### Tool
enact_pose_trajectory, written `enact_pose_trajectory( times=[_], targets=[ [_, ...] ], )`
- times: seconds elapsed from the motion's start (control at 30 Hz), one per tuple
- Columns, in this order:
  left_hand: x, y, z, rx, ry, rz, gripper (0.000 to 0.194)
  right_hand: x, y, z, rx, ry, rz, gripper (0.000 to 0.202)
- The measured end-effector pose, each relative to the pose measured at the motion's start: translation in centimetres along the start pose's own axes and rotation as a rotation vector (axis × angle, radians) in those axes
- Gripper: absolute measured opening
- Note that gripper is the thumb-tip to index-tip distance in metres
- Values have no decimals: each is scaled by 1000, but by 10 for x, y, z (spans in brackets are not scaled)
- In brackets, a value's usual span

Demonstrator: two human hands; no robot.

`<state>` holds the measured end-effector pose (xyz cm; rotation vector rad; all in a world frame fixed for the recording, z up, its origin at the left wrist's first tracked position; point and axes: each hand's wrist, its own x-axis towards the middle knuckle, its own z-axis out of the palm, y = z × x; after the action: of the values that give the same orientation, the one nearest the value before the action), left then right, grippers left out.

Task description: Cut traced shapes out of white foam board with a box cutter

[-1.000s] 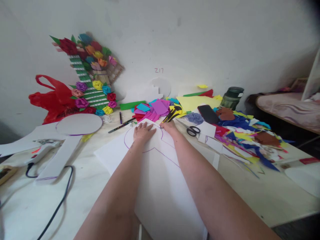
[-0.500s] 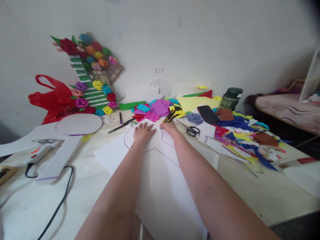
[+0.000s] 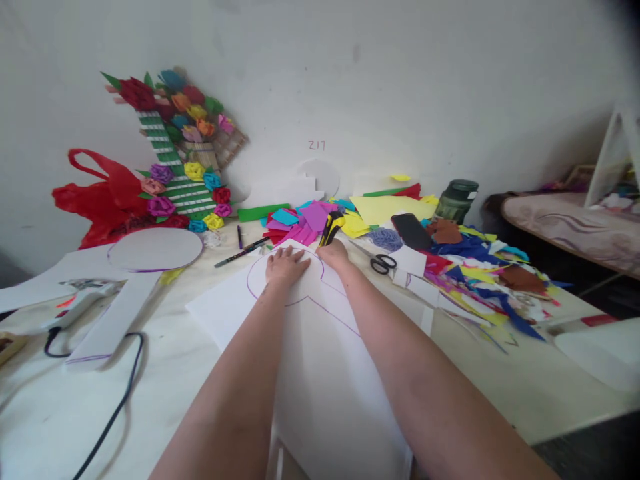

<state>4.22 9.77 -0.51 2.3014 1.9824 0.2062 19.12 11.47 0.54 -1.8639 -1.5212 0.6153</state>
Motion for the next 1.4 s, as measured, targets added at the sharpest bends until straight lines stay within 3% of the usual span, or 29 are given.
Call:
enact_pose_trajectory(
  times=[0.43, 0.87, 1.1, 1.27, 1.4],
  targets=[
    [-5, 0, -2, -4, 7, -85, 60, 15, -14, 8, -151, -42, -51, 29],
    [-21, 3, 4, 17, 71, -283, 57, 19, -18, 24, -22, -96, -240, 16],
    [-7, 1, -1, 58, -21, 0, 49, 20, -1, 23, 157, -137, -175, 13],
    [-5, -1, -4, 19, 26, 49, 46, 20, 7, 26, 407, -146, -129, 9],
    [-6, 0, -4, 13, 103, 35, 44, 19, 9, 28, 480, -143, -142, 11]
  ],
)
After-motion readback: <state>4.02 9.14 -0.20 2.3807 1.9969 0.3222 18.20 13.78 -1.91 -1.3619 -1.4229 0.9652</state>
